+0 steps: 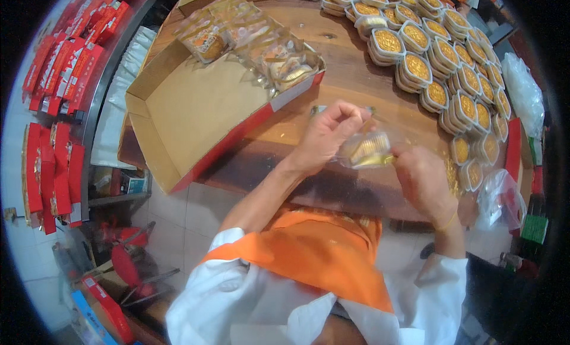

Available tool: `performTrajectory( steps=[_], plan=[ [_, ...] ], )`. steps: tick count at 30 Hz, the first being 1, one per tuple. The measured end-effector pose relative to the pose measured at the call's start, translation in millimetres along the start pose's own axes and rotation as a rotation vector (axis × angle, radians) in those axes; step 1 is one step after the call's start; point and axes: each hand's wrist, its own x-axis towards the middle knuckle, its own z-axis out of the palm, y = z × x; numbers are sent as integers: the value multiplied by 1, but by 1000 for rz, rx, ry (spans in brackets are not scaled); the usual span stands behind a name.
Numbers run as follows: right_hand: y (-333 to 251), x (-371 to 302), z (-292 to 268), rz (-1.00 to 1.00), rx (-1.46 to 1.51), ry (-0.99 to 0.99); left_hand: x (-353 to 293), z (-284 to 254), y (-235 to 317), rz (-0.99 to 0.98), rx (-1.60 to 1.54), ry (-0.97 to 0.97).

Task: The person places small plastic containers filled with a yellow food item into clear plastic bags and then arranges the packaged items into a cardboard box. The person handles the containers and bags by hand, repeatedly picking up items from a wooden table and placing them into the box.

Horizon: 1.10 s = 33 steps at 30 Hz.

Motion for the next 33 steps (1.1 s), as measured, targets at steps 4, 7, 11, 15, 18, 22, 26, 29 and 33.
performTrajectory(
  steps=[4,7,11,15,18,22,26,29,33],
  plan=[
    [-2,1,8,217,254,143,-13,8,9,-256,-443,41],
    [-3,9,10,200,254,167,-30,14,19,-195,66,15],
    [-13,35,15,0,222,375,-29,-2,39,-12,621,74],
    [-8,30,-13,161,895,766,-20,-46,90,255,879,269],
    [28,-1,-25,295,858,932,6,-108,135,299,577,702],
    [51,-46,1,803,732,859,31,-230,137,70,1012,913],
    [54,-40,13,895,853,585,30,-301,90,0,921,721],
    [74,-50,14,875,908,387,42,-327,61,319,1339,849],
    [123,-75,-20,757,315,271,54,-284,47,310,1660,1074]
  ],
)
